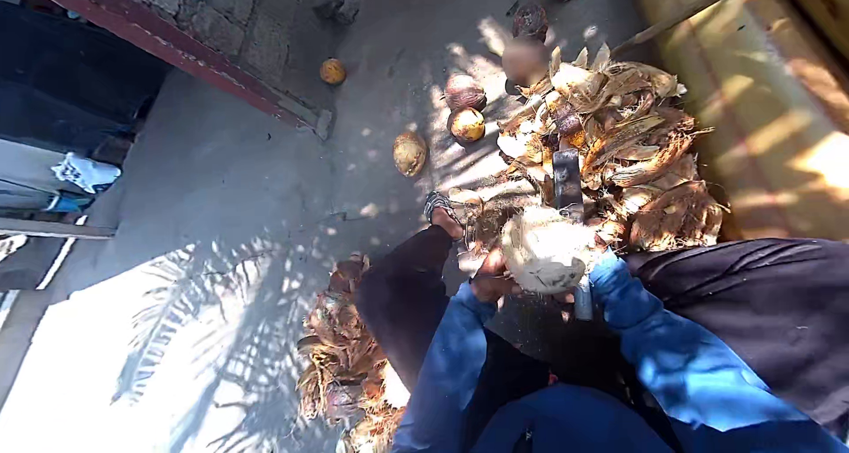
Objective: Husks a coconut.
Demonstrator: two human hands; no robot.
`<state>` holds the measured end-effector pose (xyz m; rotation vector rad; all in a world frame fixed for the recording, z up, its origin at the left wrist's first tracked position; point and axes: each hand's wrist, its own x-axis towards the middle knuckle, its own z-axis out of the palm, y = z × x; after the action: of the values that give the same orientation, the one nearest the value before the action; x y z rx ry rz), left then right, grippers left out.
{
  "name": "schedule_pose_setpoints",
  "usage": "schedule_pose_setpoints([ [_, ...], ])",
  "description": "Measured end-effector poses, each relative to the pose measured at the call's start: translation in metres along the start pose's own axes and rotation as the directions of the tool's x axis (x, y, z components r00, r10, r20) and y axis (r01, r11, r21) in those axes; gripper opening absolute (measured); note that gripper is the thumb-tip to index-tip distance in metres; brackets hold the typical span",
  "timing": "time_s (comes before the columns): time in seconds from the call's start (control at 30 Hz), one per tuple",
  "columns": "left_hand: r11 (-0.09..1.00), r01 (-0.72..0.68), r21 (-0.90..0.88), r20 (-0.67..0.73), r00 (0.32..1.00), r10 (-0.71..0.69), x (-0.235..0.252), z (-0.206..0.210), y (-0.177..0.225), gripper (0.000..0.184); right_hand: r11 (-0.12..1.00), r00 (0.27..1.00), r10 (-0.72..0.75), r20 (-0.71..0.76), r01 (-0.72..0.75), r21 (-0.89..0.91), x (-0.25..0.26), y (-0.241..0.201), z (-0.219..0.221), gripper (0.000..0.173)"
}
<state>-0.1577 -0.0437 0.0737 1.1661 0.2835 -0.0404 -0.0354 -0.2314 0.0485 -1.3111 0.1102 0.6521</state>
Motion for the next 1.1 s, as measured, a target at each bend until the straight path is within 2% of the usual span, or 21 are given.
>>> schedule_pose_setpoints([
  [0.03, 0.984, 0.024, -0.175, 0.111, 0.994, -0.004, 0.001, 0.002, -0.001, 0.087, 0.999, 0.999, 0.04, -0.014, -0.04, -0.006, 0.005, -0.009, -0.003, 0.025],
  [0.07, 0.963, 0.05, -0.266, 0.118, 0.993, -0.019, 0.001, 0.006, -0.004, 0.099, 0.995, 0.997, 0.07, -0.027, -0.068, 0.068, 0.014, -0.01, -0.006, 0.018],
  [0.1, 0.957, 0.071, -0.281, 0.035, 0.997, -0.064, -0.002, 0.013, -0.008, 0.106, 0.99, 0.995, 0.094, -0.033, -0.09, 0.111, 0.02, -0.008, -0.01, 0.018],
  [0.13, 0.964, 0.099, -0.245, -0.087, 0.988, -0.124, -0.006, 0.022, -0.014, 0.105, 0.991, 0.993, 0.111, -0.036, -0.107, 0.084, 0.024, -0.006, -0.01, 0.027],
  [0.2, 0.969, 0.162, -0.185, -0.306, 0.928, -0.214, -0.012, 0.033, -0.026, 0.087, 0.99, 0.991, 0.125, -0.049, -0.128, -0.062, 0.033, 0.004, -0.006, 0.042],
  [0.27, 0.961, 0.237, -0.143, -0.402, 0.873, -0.275, -0.01, 0.031, -0.029, 0.069, 0.976, 0.99, 0.133, -0.056, -0.14, -0.164, 0.042, 0.017, -0.001, 0.053],
  [0.3, 0.955, 0.289, -0.061, -0.432, 0.855, -0.286, -0.007, 0.03, -0.027, 0.066, 0.965, 0.987, 0.149, -0.065, -0.16, -0.206, 0.044, 0.019, 0.001, 0.056],
  [0.33, 0.943, 0.33, 0.047, -0.443, 0.853, -0.277, -0.003, 0.027, -0.026, 0.072, 0.948, 0.982, 0.167, -0.082, -0.183, -0.259, 0.045, 0.02, 0.003, 0.059],
  [0.4, 0.892, 0.379, 0.249, -0.428, 0.869, -0.25, 0.006, 0.022, -0.024, 0.106, 0.917, 0.976, 0.19, -0.105, -0.215, -0.337, 0.051, 0.02, 0.006, 0.069],
  [0.43, 0.874, 0.397, 0.279, -0.428, 0.866, -0.257, 0.012, 0.02, -0.025, 0.115, 0.909, 0.974, 0.196, -0.114, -0.224, -0.352, 0.057, 0.021, 0.007, 0.073],
  [0.47, 0.876, 0.41, 0.255, -0.449, 0.852, -0.268, 0.019, 0.017, -0.028, 0.116, 0.907, 0.976, 0.185, -0.117, -0.215, -0.361, 0.062, 0.024, 0.008, 0.073],
  [0.57, 0.909, 0.41, 0.076, -0.521, 0.793, -0.314, 0.044, 0.004, -0.044, 0.109, 0.884, 0.992, 0.058, -0.111, -0.102, -0.457, 0.082, 0.033, 0.009, 0.049],
  [0.63, 0.93, 0.367, -0.017, -0.531, 0.785, -0.319, 0.067, -0.013, -0.054, 0.097, 0.808, 0.996, 0.037, -0.085, -0.08, -0.584, 0.089, 0.021, 0.011, 0.05],
  [0.73, 0.924, 0.342, -0.17, -0.519, 0.766, -0.379, 0.1, -0.039, -0.066, 0.05, 0.65, 0.996, 0.086, 0.015, -0.044, -0.759, 0.064, -0.004, 0.004, 0.056],
  [0.8, 0.911, 0.354, -0.214, -0.533, 0.739, -0.412, 0.124, -0.053, -0.075, 0.031, 0.511, 0.982, 0.168, 0.081, -0.016, -0.86, 0.04, -0.018, -0.002, 0.061],
  [0.9, 0.862, 0.395, -0.319, -0.565, 0.651, -0.507, 0.146, -0.078, -0.091, 0.039, 0.276, 0.945, 0.326, 0.029, -0.066, -0.959, 0.013, -0.014, -0.009, 0.065],
  [0.97, 0.881, 0.373, -0.29, -0.619, 0.629, -0.471, 0.151, -0.088, -0.1, 0.049, 0.163, 0.905, 0.424, -0.019, -0.097, -0.982, 0.011, -0.006, -0.012, 0.067],
  [1.03, 0.926, 0.363, -0.104, -0.713, 0.621, -0.324, 0.147, -0.096, -0.107, 0.06, 0.099, 0.876, 0.48, -0.041, -0.101, -0.99, 0.016, 0.005, -0.007, 0.068],
  [1.1, 0.881, 0.415, 0.226, -0.749, 0.653, -0.115, 0.137, -0.098, -0.104, 0.062, 0.067, 0.877, 0.479, -0.032, -0.072, -0.995, 0.023, 0.017, 0.003, 0.067],
])
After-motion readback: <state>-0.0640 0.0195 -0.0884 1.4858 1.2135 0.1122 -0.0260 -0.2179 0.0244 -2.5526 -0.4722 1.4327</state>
